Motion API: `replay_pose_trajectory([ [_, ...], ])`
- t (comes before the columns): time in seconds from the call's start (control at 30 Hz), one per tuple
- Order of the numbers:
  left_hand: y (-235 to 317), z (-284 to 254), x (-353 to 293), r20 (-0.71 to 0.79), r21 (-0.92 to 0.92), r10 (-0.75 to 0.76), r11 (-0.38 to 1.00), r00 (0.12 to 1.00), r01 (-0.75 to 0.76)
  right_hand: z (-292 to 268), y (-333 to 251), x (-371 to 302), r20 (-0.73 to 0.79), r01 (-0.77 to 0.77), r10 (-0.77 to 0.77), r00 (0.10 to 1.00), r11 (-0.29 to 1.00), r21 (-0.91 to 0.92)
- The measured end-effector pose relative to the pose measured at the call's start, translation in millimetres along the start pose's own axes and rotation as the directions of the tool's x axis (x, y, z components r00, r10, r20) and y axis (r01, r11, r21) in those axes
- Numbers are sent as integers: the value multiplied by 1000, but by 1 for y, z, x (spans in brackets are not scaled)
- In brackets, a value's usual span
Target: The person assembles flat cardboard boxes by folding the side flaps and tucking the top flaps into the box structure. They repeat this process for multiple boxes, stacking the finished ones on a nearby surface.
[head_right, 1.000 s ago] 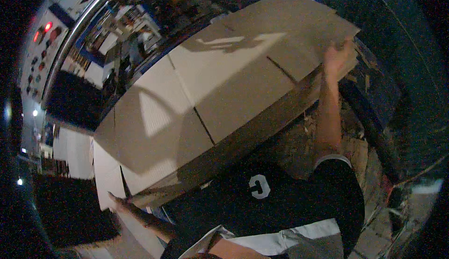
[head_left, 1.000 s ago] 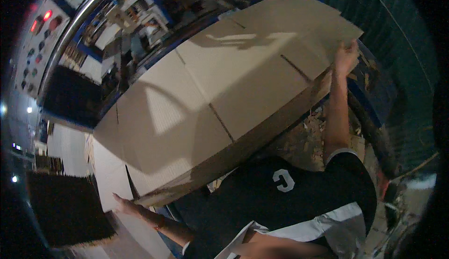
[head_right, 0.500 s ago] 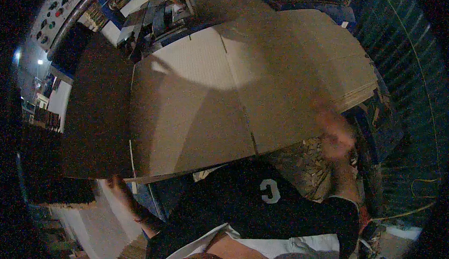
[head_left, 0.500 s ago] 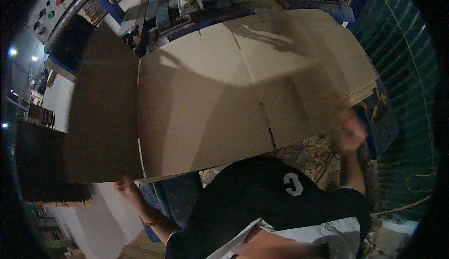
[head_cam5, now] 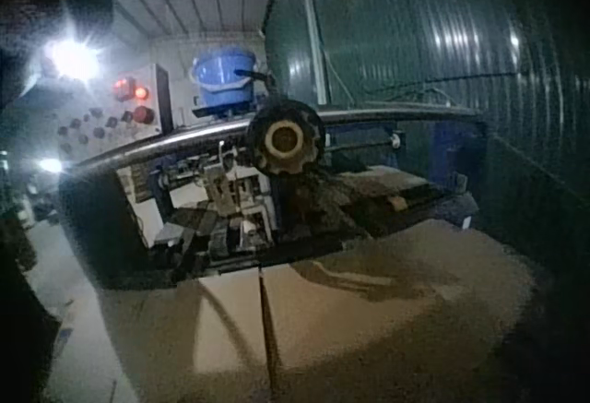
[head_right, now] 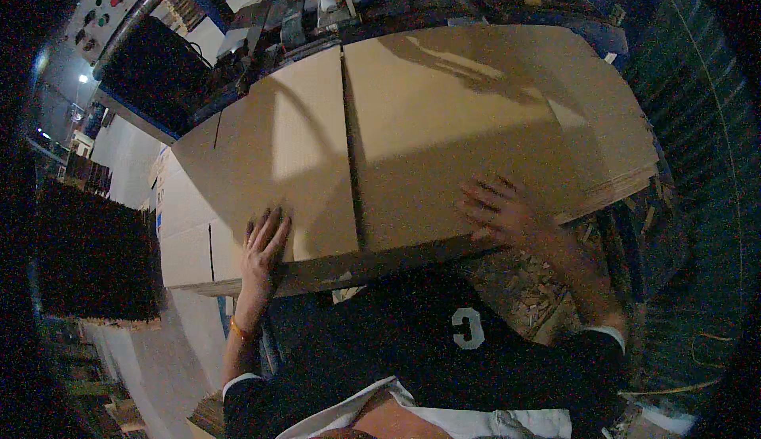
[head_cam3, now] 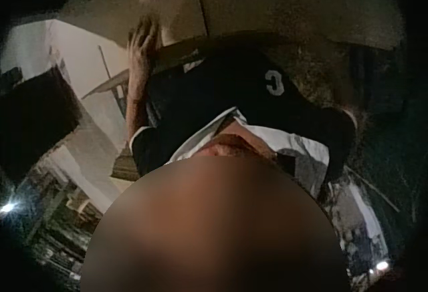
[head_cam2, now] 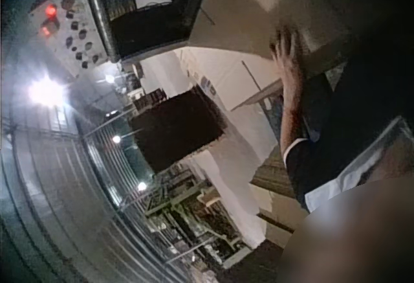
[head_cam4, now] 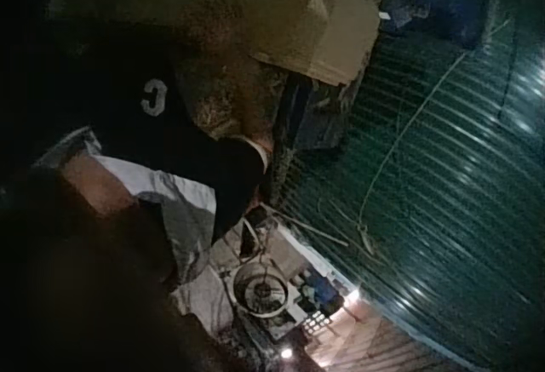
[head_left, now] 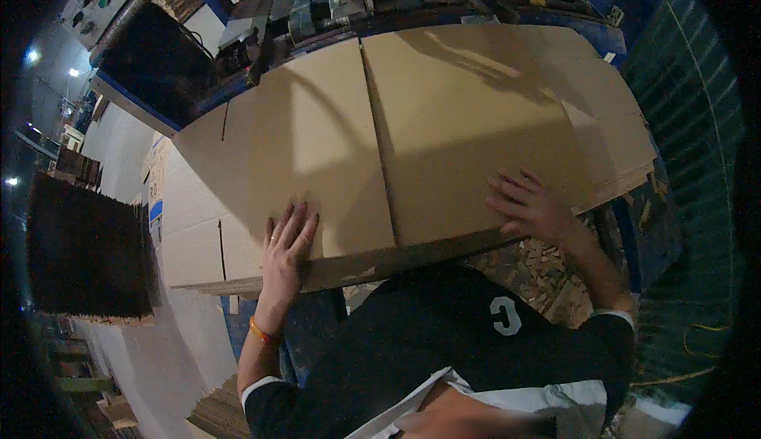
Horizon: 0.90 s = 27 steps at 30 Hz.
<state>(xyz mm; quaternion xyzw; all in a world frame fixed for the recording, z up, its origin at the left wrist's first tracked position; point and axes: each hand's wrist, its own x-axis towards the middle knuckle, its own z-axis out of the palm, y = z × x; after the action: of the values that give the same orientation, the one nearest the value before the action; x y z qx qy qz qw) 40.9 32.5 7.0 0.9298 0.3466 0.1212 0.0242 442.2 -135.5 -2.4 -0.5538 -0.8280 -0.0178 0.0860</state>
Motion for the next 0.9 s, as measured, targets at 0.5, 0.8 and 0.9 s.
replay_pose_trajectory([
  [0.5, -77, 48, 208, -361, -27, -121, 993, 925, 119, 18, 159, 169, -36, -406, 404, 914, 905, -126],
  [0.8, -132, 26, 34, -718, -152, -397, 891, 572, 428, 5, 143, -18, -483, -715, 739, 470, 639, 282],
  [0.9, -165, 30, -71, -755, -493, -656, 550, -18, 674, 23, 140, -126, -712, -906, 702, -13, 293, 306],
])
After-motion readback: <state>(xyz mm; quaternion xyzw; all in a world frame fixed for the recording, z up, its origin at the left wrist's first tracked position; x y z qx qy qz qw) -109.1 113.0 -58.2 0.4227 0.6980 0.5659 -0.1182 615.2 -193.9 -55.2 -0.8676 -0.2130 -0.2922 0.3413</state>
